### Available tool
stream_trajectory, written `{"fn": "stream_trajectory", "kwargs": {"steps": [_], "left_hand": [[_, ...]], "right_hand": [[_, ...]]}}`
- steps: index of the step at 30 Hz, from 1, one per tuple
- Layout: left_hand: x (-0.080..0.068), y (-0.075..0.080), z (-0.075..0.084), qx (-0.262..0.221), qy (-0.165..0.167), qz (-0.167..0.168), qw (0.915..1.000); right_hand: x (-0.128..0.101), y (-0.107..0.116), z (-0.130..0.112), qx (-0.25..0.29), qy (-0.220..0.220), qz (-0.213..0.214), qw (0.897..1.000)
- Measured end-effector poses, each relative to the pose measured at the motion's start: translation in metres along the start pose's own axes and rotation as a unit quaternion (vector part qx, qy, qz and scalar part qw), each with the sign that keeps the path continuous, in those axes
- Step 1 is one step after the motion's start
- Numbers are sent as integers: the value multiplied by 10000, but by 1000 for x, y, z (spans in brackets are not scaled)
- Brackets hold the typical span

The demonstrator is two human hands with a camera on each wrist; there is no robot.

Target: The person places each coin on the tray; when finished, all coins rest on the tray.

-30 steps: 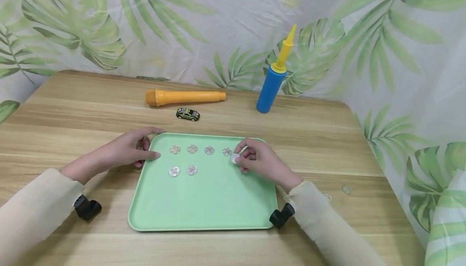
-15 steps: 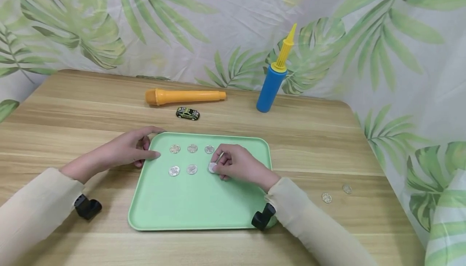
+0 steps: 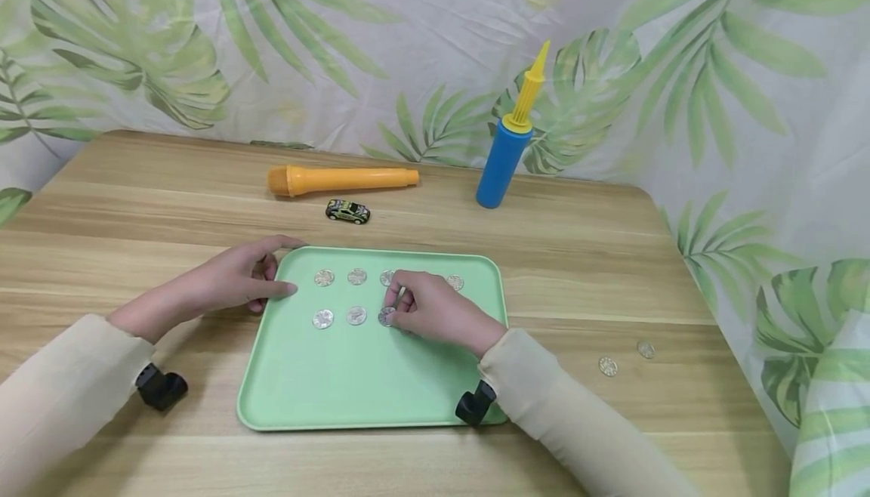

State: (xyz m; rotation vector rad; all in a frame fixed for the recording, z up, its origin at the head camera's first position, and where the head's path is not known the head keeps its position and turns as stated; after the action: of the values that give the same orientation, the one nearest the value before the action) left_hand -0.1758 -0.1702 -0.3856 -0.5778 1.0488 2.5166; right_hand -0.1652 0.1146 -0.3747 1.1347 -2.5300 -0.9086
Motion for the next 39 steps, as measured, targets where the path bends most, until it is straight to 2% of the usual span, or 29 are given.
{"fn": "stream_trajectory", "kwargs": {"steps": [9,22,25,33,39], "left_hand": [[-1,1,0,43,15,2,10000],[-1,1,-1,34,-6,44,10000],[-1,1,-2,33,17,52,10000],[-1,0,-2,-9,2,46,10000],[-1,-1,-1,-36,13,29,10000]], "right_hand": [[1,-3,-2,-545,-212,37,9983],[1,-4,-3,-543,-215,40,9983],[1,-3,-2,-369,-195,40,9991],[-7,2,5,613,-112,141,9980],[-16,7,10,539,7,328,9980]]}}
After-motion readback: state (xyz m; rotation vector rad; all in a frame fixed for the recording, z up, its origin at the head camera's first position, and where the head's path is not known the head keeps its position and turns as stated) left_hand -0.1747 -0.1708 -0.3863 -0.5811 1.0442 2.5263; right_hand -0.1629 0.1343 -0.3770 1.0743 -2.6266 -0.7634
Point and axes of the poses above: each hand's wrist, its own x-axis towards the middle knuckle, its own y-axis out of the back of the hand, z = x × y, the point moved 3 cm from there along x, towards the middle knuckle, and after that the axes turned 15 degrees about y, right-handed, at the moved point
